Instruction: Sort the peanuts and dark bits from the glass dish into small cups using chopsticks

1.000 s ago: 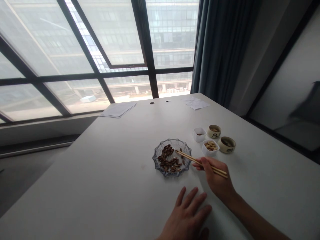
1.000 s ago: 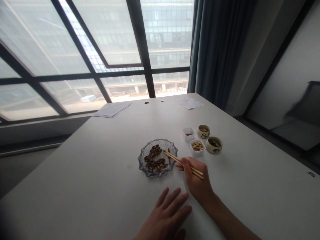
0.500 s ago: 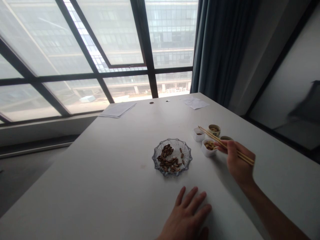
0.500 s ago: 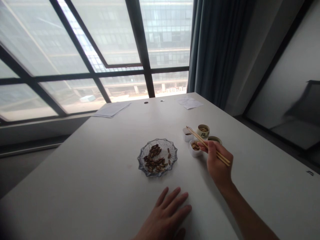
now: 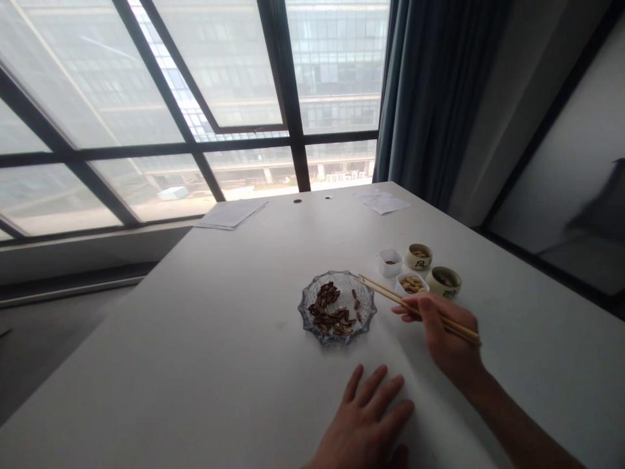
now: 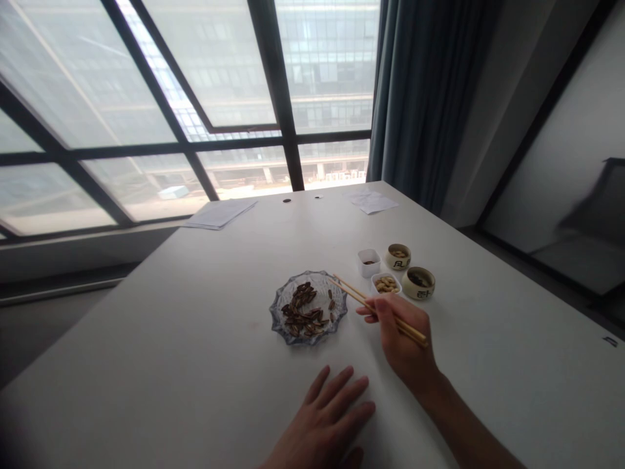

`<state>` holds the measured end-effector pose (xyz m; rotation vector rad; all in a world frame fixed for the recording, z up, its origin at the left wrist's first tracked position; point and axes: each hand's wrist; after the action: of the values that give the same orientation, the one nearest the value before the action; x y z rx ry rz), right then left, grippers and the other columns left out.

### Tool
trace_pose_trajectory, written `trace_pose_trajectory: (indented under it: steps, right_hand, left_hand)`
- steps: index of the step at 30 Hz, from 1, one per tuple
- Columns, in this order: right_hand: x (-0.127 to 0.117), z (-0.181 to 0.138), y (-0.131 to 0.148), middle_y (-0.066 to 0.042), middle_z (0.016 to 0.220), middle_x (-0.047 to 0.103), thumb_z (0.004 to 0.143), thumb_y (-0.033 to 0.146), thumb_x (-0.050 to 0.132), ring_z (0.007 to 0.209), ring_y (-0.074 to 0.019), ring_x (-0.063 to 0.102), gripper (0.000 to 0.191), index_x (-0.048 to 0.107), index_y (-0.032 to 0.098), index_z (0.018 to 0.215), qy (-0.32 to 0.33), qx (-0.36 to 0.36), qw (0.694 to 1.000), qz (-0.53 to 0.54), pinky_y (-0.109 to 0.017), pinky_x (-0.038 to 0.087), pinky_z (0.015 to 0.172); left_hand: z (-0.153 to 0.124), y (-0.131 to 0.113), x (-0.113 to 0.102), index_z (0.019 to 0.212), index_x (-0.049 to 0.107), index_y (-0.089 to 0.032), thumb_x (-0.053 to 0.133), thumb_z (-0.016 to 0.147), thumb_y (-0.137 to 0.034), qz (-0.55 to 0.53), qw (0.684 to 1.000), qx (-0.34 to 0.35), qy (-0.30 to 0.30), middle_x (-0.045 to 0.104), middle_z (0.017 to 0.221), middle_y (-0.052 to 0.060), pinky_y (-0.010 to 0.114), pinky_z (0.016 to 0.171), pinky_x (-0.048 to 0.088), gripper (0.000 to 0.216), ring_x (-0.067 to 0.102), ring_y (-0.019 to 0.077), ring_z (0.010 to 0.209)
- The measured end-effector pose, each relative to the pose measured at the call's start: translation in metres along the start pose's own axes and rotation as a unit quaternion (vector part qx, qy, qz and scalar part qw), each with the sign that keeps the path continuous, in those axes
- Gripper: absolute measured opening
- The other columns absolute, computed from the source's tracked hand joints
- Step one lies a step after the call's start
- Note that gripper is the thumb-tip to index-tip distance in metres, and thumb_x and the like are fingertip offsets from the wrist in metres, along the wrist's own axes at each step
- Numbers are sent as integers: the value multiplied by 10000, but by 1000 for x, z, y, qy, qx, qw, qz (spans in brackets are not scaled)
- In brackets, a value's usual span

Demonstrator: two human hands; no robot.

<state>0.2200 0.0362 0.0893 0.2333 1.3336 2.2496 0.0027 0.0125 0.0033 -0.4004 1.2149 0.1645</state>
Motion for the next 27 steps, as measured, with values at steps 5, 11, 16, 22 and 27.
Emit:
trace_pose_trajectory:
  steps: [5, 11, 16, 22, 27]
  right_hand:
    - [10, -11, 3, -64, 819, 792, 1062, 401, 557, 681, -201, 762, 344, 764, 215, 860, 86, -19, 996, -33, -301, 631, 625]
    - [16, -14, -7, -57, 842, 764, 1061, 403, 553, 731, -198, 727, 339, 754, 212, 865, 144, -21, 987, -73, -307, 595, 676]
    - [20, -17, -8, -60, 876, 768, 1069, 396, 540, 791, -207, 737, 329, 743, 208, 891, 141, 2, 989, -48, -309, 604, 707]
    - [15, -15, -1, -70, 904, 779, 1065, 374, 552, 798, -213, 752, 309, 774, 212, 923, 130, -13, 991, -27, -311, 621, 697]
    - [13, -15, 3, -55, 824, 778, 1058, 376, 572, 684, -190, 747, 320, 777, 210, 877, 122, -4, 992, -39, -287, 616, 633]
  left_hand:
    - [1, 0, -2, 1408, 571, -273, 657, 1016, -464, 10, 1000, 2, -4, 499, 1591, 25, 574, 1231, 313, 444, 419, 318, 1479]
    - [0, 0, 0, 1407, 570, -266, 611, 1044, -467, -10, 1000, -4, -3, 488, 1601, 19, 582, 1247, 278, 417, 394, 316, 1497]
    - [0, 0, 0, 1430, 554, -268, 572, 1068, -470, -30, 999, -8, 5, 470, 1615, 25, 616, 1242, 263, 415, 386, 329, 1502]
    - [0, 0, 0, 1437, 550, -272, 567, 1075, -474, -26, 1000, -12, 1, 475, 1612, 18, 614, 1242, 265, 415, 389, 327, 1502]
    - [0, 1, 1, 1422, 557, -271, 556, 1082, -480, -24, 1000, -2, -3, 491, 1599, 16, 602, 1242, 273, 400, 396, 316, 1498]
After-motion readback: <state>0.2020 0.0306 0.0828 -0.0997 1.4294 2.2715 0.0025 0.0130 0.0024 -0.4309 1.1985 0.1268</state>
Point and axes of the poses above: each hand's wrist, its own z-axis towards the middle knuckle, its own x-axis out of the palm, y = z × x
